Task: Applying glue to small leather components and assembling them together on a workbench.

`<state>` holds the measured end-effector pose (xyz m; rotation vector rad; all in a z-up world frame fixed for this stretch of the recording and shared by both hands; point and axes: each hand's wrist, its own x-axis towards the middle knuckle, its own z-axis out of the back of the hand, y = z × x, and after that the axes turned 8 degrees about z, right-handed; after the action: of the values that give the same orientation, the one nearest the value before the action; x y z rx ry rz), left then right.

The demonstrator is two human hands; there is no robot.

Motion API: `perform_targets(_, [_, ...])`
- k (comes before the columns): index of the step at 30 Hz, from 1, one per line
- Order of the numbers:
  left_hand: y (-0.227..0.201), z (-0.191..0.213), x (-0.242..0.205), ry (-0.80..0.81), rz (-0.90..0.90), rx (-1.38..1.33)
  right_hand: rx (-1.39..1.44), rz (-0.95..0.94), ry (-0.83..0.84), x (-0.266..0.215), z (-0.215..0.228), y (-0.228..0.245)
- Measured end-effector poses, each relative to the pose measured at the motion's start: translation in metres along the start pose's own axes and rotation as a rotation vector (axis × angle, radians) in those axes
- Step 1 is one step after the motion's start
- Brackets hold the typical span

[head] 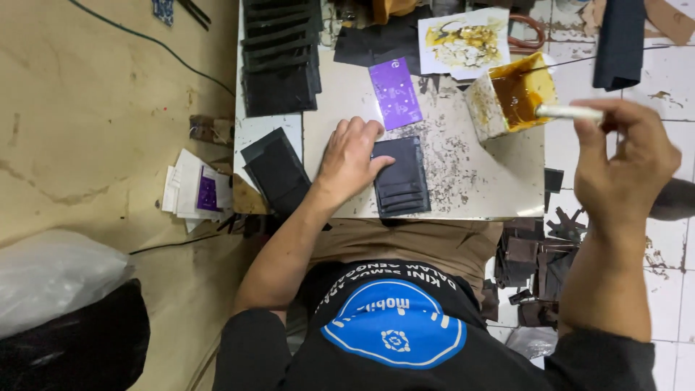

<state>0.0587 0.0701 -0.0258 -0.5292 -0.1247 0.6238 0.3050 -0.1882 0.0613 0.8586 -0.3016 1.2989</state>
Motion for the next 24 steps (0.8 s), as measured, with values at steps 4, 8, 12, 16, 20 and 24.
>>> perform_targets(4, [0.008,-0.006,0.004,0.038,0.015,-0.053,-0.06,0.07,0.083,0.025,0.0,-0.015])
perform_targets(8, [-0.005,0.01,-0.001,0.097,0.051,-0.145,-0.07,0.063,0.196,0.042,-0.008,-0.022])
perform_targets(12, [-0.024,0.033,-0.01,0.261,0.143,-0.495,-0.122,0.011,0.375,0.05,-0.019,-0.032])
perform_targets(16, [-0.024,0.037,-0.015,0.234,0.17,-0.689,-0.14,0.115,0.405,0.054,-0.039,-0.048])
perform_targets(20, [-0.013,0.043,-0.015,0.266,0.328,-0.734,-0.135,0.168,0.449,0.062,-0.053,-0.047])
perform_targets(24, [0.001,0.037,-0.015,0.261,0.392,-0.726,-0.175,0.199,0.502,0.064,-0.062,-0.048])
